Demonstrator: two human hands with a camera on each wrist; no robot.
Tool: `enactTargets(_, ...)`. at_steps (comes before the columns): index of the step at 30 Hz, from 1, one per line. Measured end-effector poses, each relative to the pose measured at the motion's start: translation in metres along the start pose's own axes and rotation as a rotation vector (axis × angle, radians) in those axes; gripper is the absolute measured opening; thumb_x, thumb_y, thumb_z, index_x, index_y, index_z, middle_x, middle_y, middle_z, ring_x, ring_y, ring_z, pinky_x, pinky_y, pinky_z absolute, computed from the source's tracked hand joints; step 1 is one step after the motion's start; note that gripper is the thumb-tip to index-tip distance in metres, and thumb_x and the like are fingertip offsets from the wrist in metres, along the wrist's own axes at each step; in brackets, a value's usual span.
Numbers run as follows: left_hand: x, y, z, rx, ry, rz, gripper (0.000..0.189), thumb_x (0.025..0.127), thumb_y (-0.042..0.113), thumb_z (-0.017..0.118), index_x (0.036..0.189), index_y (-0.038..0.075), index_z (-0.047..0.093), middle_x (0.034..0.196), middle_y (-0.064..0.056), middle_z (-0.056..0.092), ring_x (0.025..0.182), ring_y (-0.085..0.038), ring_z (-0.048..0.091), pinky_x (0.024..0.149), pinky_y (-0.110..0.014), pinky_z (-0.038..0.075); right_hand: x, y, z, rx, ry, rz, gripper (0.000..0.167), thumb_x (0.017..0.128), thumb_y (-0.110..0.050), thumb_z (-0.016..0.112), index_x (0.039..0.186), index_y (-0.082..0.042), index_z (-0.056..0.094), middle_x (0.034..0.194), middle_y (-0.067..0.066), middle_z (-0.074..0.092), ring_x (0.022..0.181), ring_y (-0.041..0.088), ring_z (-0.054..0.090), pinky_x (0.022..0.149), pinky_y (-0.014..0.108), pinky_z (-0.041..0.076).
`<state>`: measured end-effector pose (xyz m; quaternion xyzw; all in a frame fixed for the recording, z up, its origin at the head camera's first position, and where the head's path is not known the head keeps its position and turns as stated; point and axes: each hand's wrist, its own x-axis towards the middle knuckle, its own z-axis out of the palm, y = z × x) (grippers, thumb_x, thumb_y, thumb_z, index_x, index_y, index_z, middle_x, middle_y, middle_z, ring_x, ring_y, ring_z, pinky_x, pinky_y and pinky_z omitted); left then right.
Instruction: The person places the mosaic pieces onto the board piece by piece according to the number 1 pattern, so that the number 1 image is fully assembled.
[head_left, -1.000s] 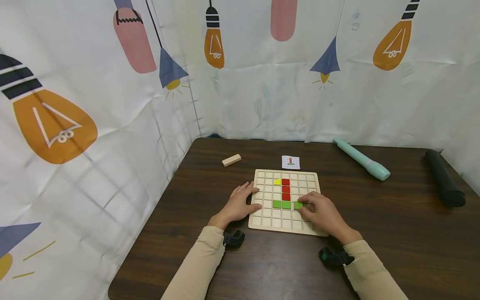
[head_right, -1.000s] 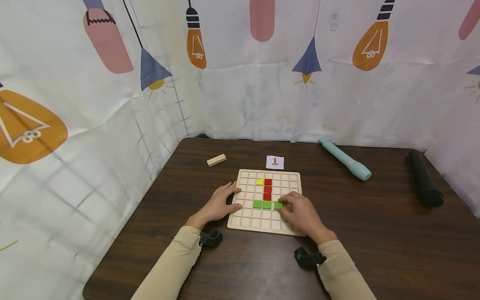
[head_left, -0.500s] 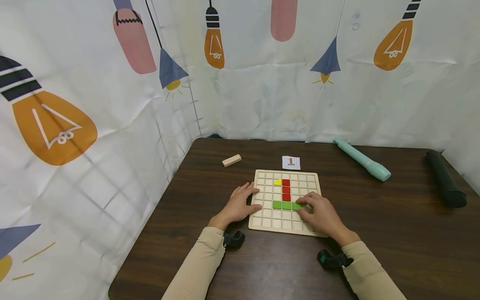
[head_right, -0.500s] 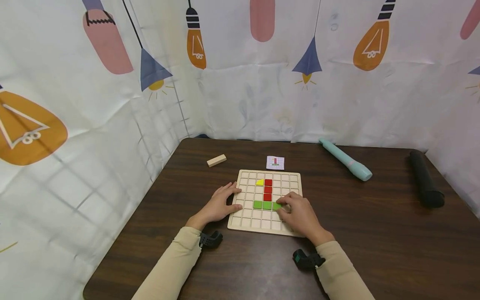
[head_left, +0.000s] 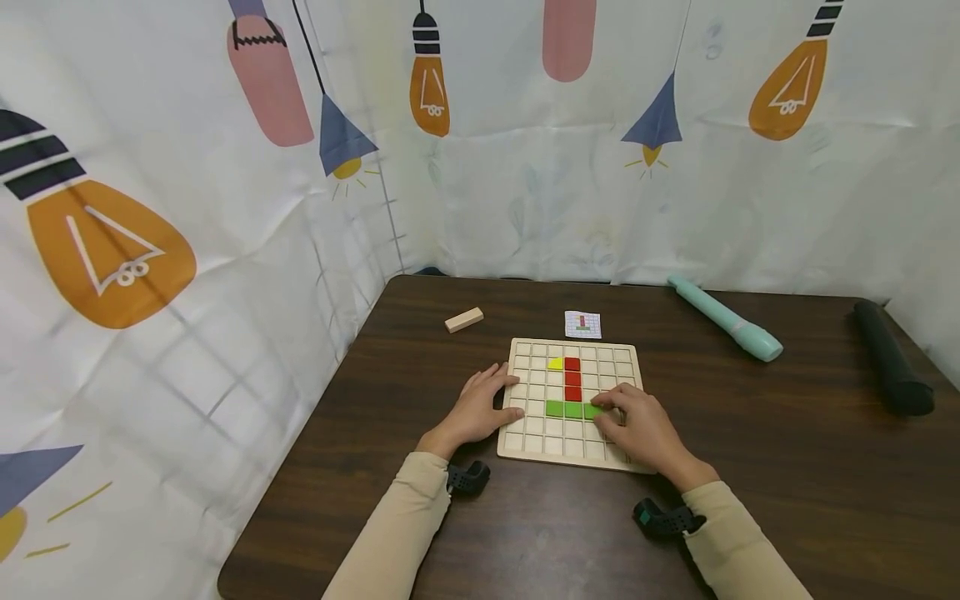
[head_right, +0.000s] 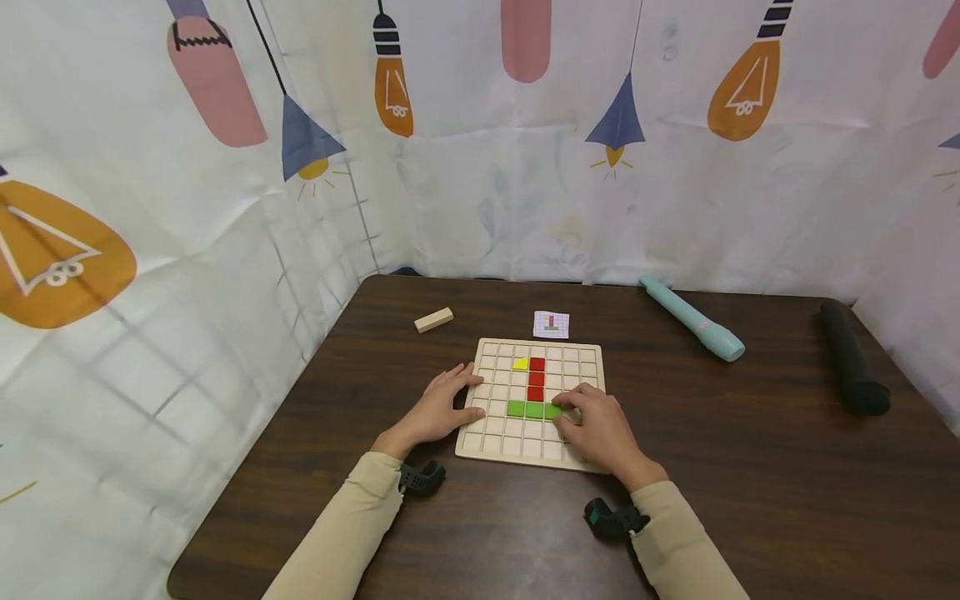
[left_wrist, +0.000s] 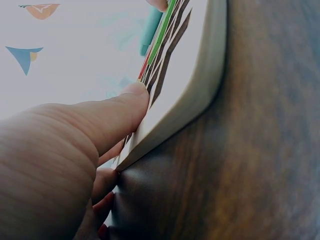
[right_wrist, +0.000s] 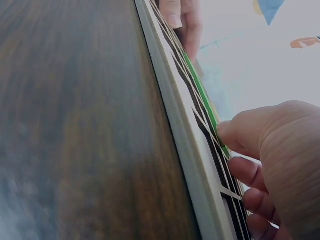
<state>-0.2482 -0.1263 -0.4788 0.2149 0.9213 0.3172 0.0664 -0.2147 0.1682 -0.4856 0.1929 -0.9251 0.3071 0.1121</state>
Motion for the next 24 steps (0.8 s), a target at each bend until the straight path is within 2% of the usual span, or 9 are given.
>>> enactTargets(5,0.001,0.000,0.000,-0.007,0.003,0.002,0.057,0.093,0.032,0.068,0.142,0.009,0.050,0.160,-0.010,0.026,0.149,-0.028,0.017,0.120,-0.051,0.009,0.001,0.001,-0.002,0.015,-0.001,0.005,0.022,0.087,-0.018,0.074,0.108,-0.013,0.074,0.096,-0.004,0.064,0.076,0.012,0.050,0.066,0.030,0.043)
enactTargets(11,0.003,0.000,0.001,-0.008,0.009,0.009,0.057,0.093,0.032,0.067,0.142,0.008,0.050,0.159,-0.012,0.026,0.149,-0.029,0.017,0.120,-0.051,0.008,0.003,0.006,-0.006,0.104,-0.017,0.053,0.021,0.091,-0.017,0.070,0.112,-0.011,0.073,0.100,-0.003,0.065,0.084,0.013,0.057,0.073,0.035,0.051)
enactTargets(19,0.004,0.002,0.000,0.001,0.011,0.003,0.058,0.094,0.033,0.067,0.143,0.009,0.050,0.159,-0.011,0.026,0.149,-0.028,0.017,0.120,-0.050,0.007,0.009,0.011,-0.015,0.136,-0.033,0.090,0.020,0.094,-0.019,0.067,0.111,-0.011,0.073,0.102,0.000,0.067,0.078,0.015,0.055,0.065,0.029,0.048)
enactTargets(24,0.004,0.000,-0.001,-0.002,0.003,0.005,0.056,0.095,0.033,0.065,0.143,0.008,0.049,0.159,-0.011,0.027,0.149,-0.028,0.017,0.120,-0.050,0.008,0.013,0.021,-0.027,0.121,-0.041,0.087,0.019,0.095,-0.015,0.065,0.112,-0.009,0.072,0.104,0.003,0.066,0.077,0.015,0.054,0.063,0.028,0.047)
